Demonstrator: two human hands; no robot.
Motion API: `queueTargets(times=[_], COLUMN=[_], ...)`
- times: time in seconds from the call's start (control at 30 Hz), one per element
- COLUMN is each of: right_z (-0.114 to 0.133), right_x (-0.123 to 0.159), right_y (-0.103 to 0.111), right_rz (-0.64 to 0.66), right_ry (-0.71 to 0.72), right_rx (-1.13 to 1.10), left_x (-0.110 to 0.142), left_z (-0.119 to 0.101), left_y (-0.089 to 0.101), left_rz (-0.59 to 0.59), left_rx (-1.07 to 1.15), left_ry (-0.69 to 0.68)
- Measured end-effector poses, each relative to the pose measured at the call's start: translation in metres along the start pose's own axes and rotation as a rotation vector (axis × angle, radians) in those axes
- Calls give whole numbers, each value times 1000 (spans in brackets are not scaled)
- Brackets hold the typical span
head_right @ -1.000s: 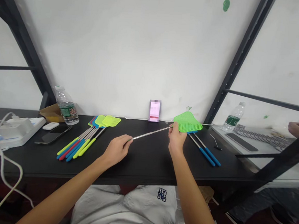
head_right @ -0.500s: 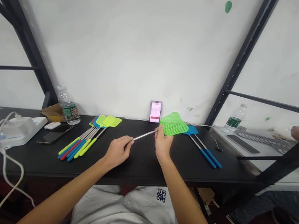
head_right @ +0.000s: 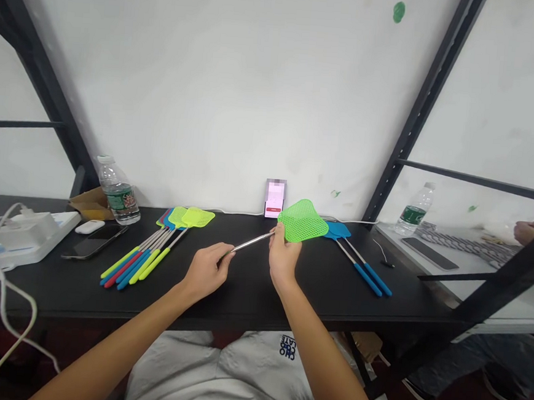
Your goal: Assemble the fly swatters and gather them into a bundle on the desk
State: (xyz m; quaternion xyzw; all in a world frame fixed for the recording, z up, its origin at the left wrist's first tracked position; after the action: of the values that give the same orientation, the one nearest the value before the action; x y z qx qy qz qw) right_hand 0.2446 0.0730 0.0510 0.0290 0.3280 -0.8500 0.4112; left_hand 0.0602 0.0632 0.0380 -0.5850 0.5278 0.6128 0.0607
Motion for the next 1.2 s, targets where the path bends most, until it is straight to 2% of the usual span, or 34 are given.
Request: queueTargets(times=[0.37,0.7,0.83,0.93,1.03,1.1,1.2], right_z=[2,-5,-6,0,16,31,52], right_x=[-4,-8,-8,-15,-33,-51,-80], right_y=[1,-1,-2,2,12,28,60], right_rz=[29,117,218,328,420,369,211], right_ry=[3,-130,-195,-184,-106,-52,-22], right_rx=[16,-26,92,258,418,483,500], left_x=[0,-1,-3,-10,-20,-26,-32], left_z=[-3,-6,0,13,29,41,61], left_y=[0,-2,1,14,36,54,78], left_rz=[21,93,74,5,-90,-129,-140], left_rx=[7,-77,-83,-69,-73,-90,-107], left_ry=[5,46,67,135,232,293,381])
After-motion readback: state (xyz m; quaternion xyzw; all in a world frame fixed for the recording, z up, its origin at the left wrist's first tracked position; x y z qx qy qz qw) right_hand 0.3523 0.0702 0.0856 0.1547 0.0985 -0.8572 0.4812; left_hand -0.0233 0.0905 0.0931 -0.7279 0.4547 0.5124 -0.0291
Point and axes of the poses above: each hand's wrist, its own x-axis away from the middle knuckle, its own y-axis out of the back of the hand, z = x × y, the point moved 5 cm from there along -x, towards the middle knuckle, and after that the axes turned 7 degrees about -z, right-handed, at the moved point
